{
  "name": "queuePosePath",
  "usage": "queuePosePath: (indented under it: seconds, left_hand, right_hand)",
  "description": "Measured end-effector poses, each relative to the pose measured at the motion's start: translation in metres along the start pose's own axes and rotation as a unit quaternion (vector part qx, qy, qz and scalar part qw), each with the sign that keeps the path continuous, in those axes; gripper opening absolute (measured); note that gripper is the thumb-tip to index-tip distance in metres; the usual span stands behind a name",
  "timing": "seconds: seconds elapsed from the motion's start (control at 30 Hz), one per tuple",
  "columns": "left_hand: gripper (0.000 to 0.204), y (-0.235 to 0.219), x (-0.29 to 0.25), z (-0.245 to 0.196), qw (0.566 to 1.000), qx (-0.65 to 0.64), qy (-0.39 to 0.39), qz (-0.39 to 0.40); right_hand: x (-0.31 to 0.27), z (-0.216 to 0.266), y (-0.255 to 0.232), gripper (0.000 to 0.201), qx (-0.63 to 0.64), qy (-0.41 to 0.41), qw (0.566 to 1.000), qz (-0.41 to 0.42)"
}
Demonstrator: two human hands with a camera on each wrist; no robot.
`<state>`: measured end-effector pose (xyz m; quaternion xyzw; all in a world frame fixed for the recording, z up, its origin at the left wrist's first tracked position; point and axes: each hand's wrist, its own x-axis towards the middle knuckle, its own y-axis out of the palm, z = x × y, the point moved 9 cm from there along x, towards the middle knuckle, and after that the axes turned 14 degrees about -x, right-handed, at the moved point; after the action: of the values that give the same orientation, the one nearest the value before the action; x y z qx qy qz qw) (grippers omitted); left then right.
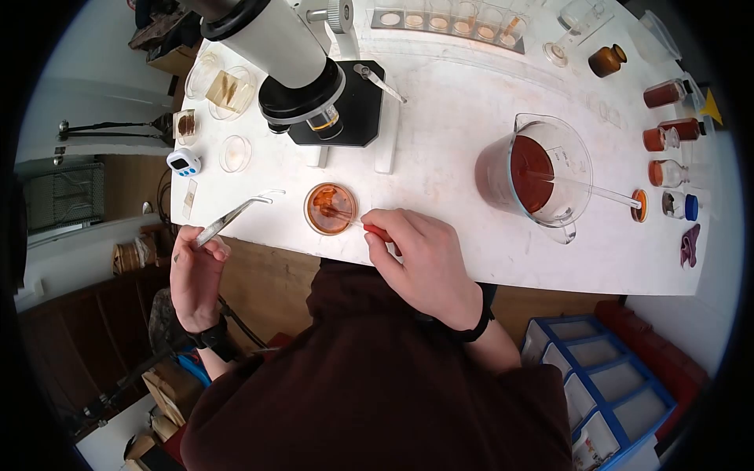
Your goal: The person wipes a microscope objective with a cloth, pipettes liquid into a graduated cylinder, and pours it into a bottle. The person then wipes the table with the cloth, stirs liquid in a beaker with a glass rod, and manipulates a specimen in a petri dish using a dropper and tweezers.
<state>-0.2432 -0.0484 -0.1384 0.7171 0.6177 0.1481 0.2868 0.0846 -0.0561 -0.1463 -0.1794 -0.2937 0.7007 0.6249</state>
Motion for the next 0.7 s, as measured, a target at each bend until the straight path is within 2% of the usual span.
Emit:
queuePosePath:
  seconds: [0.07,0.23,0.3,0.4,0.57,0.63,0.7]
  left_hand:
    - [0.041,-0.002,0.000,0.003,0.999,-0.001,-0.004,-0.037]
    - [0.052,-0.010,-0.001,0.008,0.999,0.004,-0.024,-0.045]
    - [0.061,-0.020,-0.001,0.011,0.998,-0.036,-0.027,-0.051]
    - [0.062,-0.027,0.001,0.016,0.994,-0.071,-0.014,-0.084]
    - [0.053,-0.025,0.008,0.029,0.986,-0.128,0.003,-0.107]
    - [0.047,-0.021,0.011,0.031,0.982,-0.163,0.031,-0.089]
    - [0.043,-0.016,0.014,0.039,0.981,-0.174,0.029,-0.078]
  right_hand:
    - [-0.001,0.000,-0.001,0.014,0.001,0.001,1.000,0.001]
    - [0.000,-0.002,-0.001,0.015,0.016,0.020,1.000,0.006]
    - [0.001,-0.002,-0.001,0.015,0.014,0.020,1.000,0.001]
    - [0.000,0.000,-0.004,0.016,0.007,0.011,1.000,-0.010]
    - [-0.002,0.007,-0.013,0.019,0.003,-0.028,0.999,-0.023]
    - [-0.002,0.012,-0.016,0.021,0.010,-0.042,0.998,-0.039]
    - [-0.001,0.014,-0.016,0.021,0.012,-0.051,0.998,-0.044]
